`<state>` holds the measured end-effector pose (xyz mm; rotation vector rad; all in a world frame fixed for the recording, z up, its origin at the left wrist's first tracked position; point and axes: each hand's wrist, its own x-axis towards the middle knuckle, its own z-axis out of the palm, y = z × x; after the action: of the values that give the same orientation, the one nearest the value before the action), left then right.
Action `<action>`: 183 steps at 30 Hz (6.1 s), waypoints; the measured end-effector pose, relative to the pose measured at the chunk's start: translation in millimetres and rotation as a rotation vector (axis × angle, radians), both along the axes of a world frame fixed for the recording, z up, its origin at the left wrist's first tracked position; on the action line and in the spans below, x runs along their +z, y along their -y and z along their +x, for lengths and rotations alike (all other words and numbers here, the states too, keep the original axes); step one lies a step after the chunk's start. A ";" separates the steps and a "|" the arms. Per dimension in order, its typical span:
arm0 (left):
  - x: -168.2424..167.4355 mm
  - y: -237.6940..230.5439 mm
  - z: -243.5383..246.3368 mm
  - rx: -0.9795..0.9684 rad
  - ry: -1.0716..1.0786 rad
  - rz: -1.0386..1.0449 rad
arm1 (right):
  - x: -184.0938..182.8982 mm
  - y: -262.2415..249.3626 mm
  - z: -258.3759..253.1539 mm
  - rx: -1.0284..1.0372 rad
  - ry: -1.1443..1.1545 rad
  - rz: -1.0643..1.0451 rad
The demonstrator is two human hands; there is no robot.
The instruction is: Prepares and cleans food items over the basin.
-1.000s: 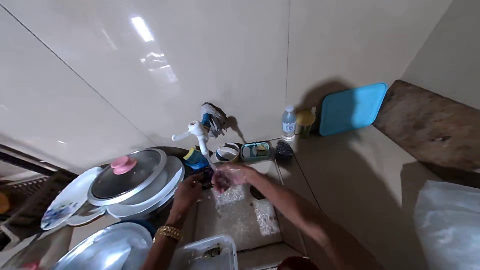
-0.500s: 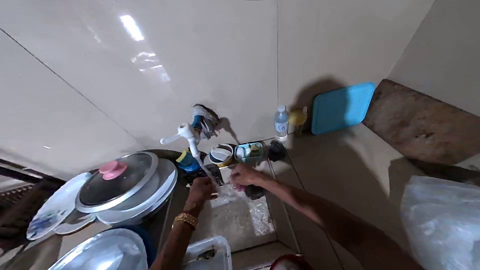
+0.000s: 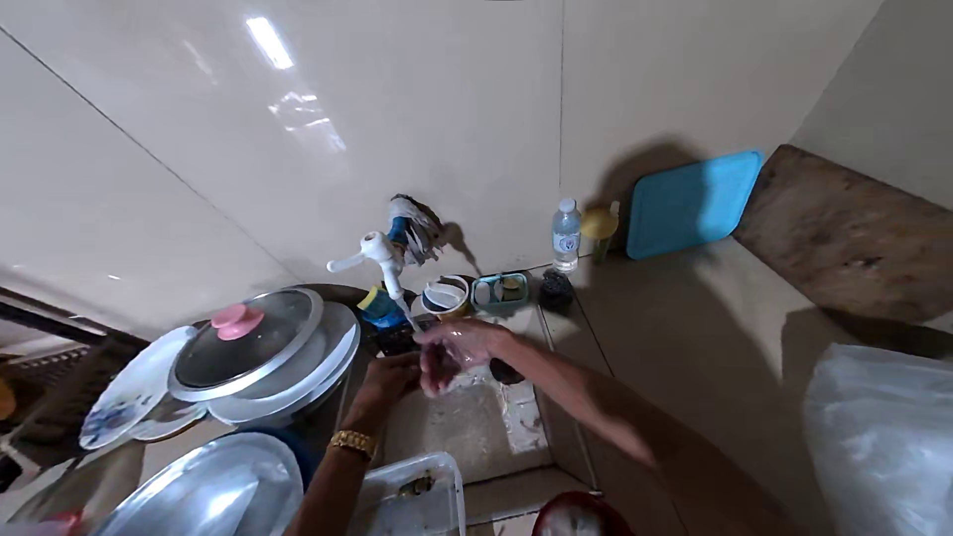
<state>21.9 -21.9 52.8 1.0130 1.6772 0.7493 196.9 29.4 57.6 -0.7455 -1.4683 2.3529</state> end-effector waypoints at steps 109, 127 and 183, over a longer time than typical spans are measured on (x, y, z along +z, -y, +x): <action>44.1 -15.6 2.0 -0.235 -0.811 0.299 | -70.6 -12.1 -67.4 -0.482 0.198 -0.187; 4.1 -15.7 37.0 0.015 0.282 0.013 | -4.0 -30.0 96.8 -0.207 1.085 0.603; -27.4 -31.7 20.0 -0.090 0.326 0.056 | -132.5 327.6 320.3 -0.634 1.277 0.865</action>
<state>41.9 9.8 25.4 0.9413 1.3297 0.8553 517.2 -298.2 -74.9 -2.1037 -1.9066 0.4858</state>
